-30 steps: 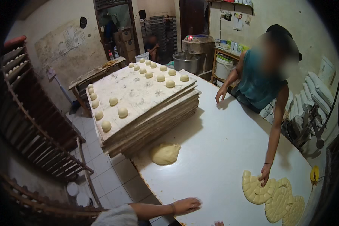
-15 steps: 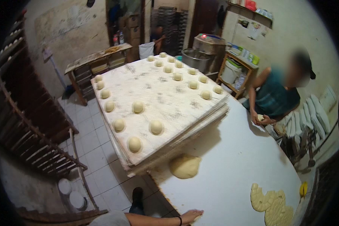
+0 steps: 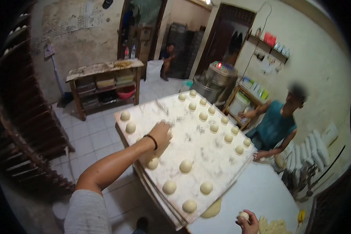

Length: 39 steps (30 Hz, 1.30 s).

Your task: The person places small dough balls onto a large square board covered in flour and subsequently transfers the loaded board onto a wooden rack in a storage area.

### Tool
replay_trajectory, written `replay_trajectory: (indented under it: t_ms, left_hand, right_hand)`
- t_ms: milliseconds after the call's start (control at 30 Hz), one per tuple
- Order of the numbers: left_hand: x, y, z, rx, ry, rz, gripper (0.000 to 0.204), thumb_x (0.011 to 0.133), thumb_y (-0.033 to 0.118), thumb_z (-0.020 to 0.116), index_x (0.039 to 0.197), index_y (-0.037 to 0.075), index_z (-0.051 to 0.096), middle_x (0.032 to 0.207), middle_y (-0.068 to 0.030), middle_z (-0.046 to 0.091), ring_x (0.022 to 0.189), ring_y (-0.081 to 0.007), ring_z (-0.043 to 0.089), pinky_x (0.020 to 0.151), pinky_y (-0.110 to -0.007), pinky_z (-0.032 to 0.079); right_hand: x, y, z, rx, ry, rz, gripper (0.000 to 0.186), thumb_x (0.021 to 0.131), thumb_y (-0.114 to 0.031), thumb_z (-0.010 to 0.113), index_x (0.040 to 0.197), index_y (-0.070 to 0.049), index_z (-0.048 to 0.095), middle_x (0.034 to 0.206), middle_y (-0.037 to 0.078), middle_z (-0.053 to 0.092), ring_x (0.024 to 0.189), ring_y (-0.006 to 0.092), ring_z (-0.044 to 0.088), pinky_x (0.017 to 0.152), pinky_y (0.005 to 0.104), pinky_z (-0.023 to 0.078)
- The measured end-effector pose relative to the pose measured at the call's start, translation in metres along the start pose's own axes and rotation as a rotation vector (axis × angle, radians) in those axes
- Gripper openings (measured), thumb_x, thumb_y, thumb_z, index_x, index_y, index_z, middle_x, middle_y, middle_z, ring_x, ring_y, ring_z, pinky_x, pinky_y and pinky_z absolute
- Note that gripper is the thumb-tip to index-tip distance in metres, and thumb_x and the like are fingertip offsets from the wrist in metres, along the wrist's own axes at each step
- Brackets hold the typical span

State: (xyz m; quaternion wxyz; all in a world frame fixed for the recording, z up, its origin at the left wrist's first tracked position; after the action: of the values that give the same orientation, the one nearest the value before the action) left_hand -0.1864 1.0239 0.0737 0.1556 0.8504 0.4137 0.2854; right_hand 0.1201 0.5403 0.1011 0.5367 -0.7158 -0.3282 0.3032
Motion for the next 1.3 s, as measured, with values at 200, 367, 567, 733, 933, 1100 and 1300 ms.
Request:
replay_trajectory:
  t_ms: [200,367,567,733,933,1100,1300]
  left_hand:
    - [-0.021,0.0,-0.008,-0.015,-0.033,-0.029,0.065,0.083,0.037,0.077,0.134,0.0,0.063,0.133,-0.0268,0.059,0.124,-0.044,0.056,0.11,-0.049,0.046]
    - [-0.064,-0.003,-0.072,-0.402,0.37,-0.178,0.048,0.09,0.028,0.081,0.128,0.004,0.066,0.124,-0.0143,0.067,0.115,-0.0275,0.064,0.099,-0.039,0.052]
    - [-0.33,-0.232,-0.014,-0.366,0.768,-0.716,0.025,0.1,0.023,0.065,0.113,0.002,0.068,0.109,-0.011,0.073,0.1,-0.0256,0.068,0.093,-0.037,0.054]
    - [-0.623,-0.192,0.234,-0.123,-0.565,-1.266,0.051,0.103,0.045,0.051,0.131,0.005,0.063,0.129,-0.0154,0.068,0.118,-0.0368,0.061,0.103,-0.047,0.048]
    - [-0.772,0.075,0.394,-0.545,-1.12,-1.673,0.073,0.1,0.063,0.05,0.146,0.008,0.055,0.147,-0.0146,0.058,0.136,-0.0363,0.048,0.112,-0.049,0.04]
    - [-0.715,0.164,0.385,-0.35,-1.208,-1.508,0.093,0.092,0.074,0.06,0.154,0.006,0.05,0.156,-0.0135,0.054,0.147,-0.033,0.043,0.112,-0.05,0.041]
    - [-0.557,0.363,0.426,-0.818,-1.193,-0.974,0.056,0.108,0.047,0.053,0.144,0.004,0.06,0.143,-0.0112,0.065,0.134,-0.0244,0.06,0.107,-0.044,0.049]
  right_hand:
    - [0.139,-0.109,0.192,-0.16,-0.429,-0.383,0.04,0.09,-0.018,0.081,0.124,-0.002,0.069,0.12,0.014,0.071,0.106,0.0269,0.07,0.093,0.0371,0.057]
    - [0.217,-0.102,0.297,-0.783,-0.581,-0.622,0.043,0.092,-0.03,0.077,0.127,-0.007,0.069,0.12,0.018,0.068,0.107,0.0349,0.067,0.098,0.0436,0.055]
    - [0.154,-0.139,0.213,-0.322,-0.427,-0.707,0.043,0.094,-0.025,0.077,0.131,-0.005,0.066,0.124,0.017,0.067,0.11,0.0318,0.066,0.098,0.0416,0.054]
    - [0.083,0.023,-0.033,0.159,-0.026,-0.33,0.016,0.098,-0.008,0.067,0.11,0.002,0.067,0.102,0.01,0.07,0.098,0.0188,0.067,0.085,0.0334,0.055]
    - [-0.142,0.397,-0.276,0.324,0.506,0.546,0.026,0.103,-0.016,0.062,0.123,0.001,0.063,0.103,0.013,0.07,0.094,0.0229,0.068,0.083,0.0356,0.058]
    - [-0.249,0.521,-0.369,0.871,0.857,0.536,0.051,0.108,-0.023,0.054,0.148,0.007,0.046,0.139,0.021,0.057,0.127,0.0325,0.059,0.114,0.0438,0.047]
    - [-0.092,0.519,-0.45,1.235,0.836,0.487,0.055,0.104,-0.034,0.056,0.144,0.003,0.049,0.147,0.013,0.052,0.139,0.0289,0.049,0.117,0.0427,0.042]
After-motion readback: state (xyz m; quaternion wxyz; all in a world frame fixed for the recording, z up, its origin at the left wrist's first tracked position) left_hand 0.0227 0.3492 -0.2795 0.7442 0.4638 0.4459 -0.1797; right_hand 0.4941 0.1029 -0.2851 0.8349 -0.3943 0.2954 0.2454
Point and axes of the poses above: each hand's wrist, its own x-axis towards the middle knuckle, its own z-axis out of the palm, y = z × x, the point moved 4 cm from there along x, towards the middle knuckle
